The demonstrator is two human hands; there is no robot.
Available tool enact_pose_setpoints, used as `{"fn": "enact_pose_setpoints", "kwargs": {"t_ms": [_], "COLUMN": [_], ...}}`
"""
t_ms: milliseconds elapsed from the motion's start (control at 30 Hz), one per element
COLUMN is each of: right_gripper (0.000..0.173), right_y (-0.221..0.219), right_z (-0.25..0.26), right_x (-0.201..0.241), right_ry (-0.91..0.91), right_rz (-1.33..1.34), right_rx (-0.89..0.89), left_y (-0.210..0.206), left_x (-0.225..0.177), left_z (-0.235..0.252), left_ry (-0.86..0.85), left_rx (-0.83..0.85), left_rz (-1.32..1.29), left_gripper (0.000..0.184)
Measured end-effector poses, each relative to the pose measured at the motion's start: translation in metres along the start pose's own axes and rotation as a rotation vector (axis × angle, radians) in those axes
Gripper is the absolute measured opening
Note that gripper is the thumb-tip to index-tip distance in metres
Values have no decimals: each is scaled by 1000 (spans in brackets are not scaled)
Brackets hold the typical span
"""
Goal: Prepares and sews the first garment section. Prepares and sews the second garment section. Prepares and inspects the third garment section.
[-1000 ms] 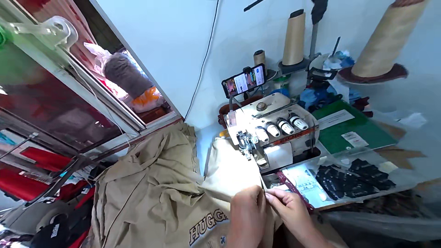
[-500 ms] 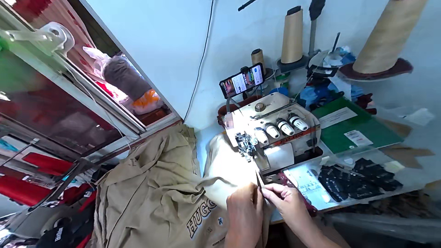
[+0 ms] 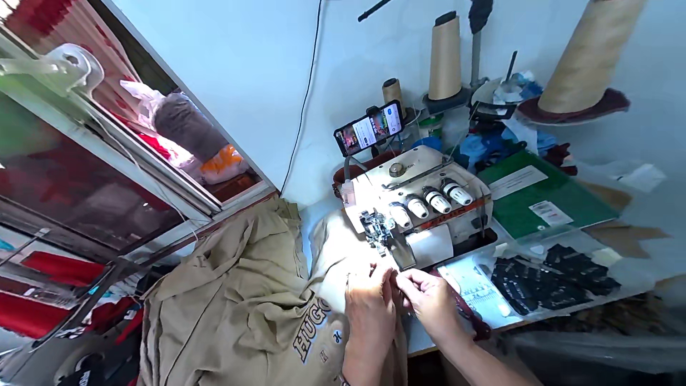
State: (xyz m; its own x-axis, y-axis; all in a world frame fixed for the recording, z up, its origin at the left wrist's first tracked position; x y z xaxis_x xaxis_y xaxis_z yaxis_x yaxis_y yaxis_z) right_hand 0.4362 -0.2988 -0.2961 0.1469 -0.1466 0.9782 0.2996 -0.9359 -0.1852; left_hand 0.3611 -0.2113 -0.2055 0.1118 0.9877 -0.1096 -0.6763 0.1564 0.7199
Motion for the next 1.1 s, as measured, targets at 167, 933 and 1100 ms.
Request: {"fn": "enact_pose_setpoints", "kwargs": {"t_ms": [167, 933, 1100], "right_gripper": [20, 24, 26], "right_y": [0, -8, -11], "right_z": [-5, -15, -18], "right_x": [-3, -46, -45], "right_ry": [16, 319, 389], "right_rz": [-11, -418, -421], "right_rx": [-41, 228, 236], "left_y": [0, -20, -15], "left_x": [-16, -4, 13], "left_z": [1, -20, -17], "left_ry": [-118, -116, -52], "left_rx": [-10, -1, -14], "left_rz": [126, 233, 73], "left_gripper": [17, 36, 27]}}
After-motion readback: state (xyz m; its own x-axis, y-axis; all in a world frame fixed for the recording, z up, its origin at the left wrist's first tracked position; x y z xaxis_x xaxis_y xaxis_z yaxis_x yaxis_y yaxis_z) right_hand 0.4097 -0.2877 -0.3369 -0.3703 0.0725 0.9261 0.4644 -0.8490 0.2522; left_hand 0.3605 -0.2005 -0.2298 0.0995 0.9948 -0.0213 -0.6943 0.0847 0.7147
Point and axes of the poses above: each hand's wrist, its own z-axis towards the middle knuckle, its own y-axis out of the back of the hand, x = y × z, the point moved 10 cm from there along z, towards the middle knuckle, and after that the axes turned 13 degrees about -y, right-handed, at the moved point
